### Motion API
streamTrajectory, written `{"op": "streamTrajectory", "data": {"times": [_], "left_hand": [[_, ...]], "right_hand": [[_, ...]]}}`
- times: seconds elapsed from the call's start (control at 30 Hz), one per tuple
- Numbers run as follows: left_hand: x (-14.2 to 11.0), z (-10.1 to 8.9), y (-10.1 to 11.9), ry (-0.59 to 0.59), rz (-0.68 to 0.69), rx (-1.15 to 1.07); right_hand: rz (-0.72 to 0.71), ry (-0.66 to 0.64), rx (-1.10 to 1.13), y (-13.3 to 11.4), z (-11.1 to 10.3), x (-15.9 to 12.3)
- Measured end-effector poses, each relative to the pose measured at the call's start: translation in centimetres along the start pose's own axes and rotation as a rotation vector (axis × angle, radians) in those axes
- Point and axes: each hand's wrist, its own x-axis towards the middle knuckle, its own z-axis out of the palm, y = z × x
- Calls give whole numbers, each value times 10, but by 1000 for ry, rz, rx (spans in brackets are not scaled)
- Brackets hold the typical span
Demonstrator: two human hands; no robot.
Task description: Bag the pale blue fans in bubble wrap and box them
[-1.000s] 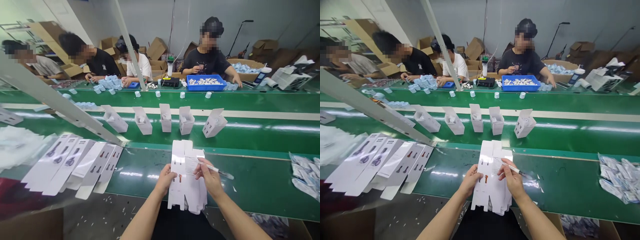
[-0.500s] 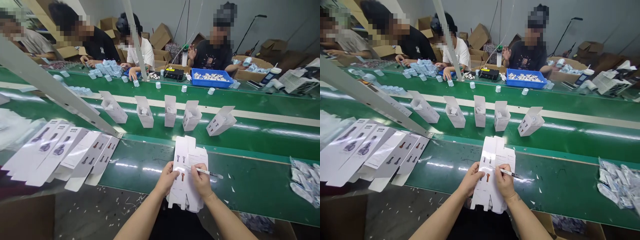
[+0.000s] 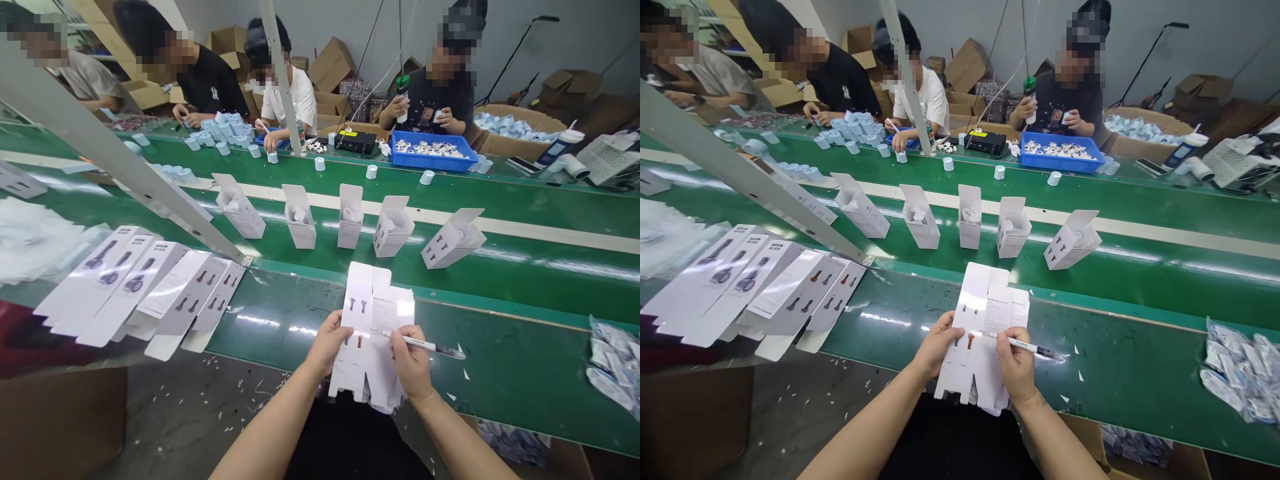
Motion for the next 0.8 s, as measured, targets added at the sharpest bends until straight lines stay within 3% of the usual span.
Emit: {"op": "streamTrajectory", "data": {"times": [0.1,0.2,0.5,0.7,0.8], "left_hand": [[3,-4,2,71,14,-11],[5,-3,2,109,26,-14],[4,0,2,144,60,-30],[6,1,-3,153,56,-51],[6,1,-3,132,43,-82]], "right_hand": [[25,-125,11,-5,-1,-14],[-33,-171,-36,-5,3,-22],[-108,-404,-77,-8,6,-21],[-93,-468,-117,-9,8,-20],[-49,-441,-81,-12,6,-21]]}}
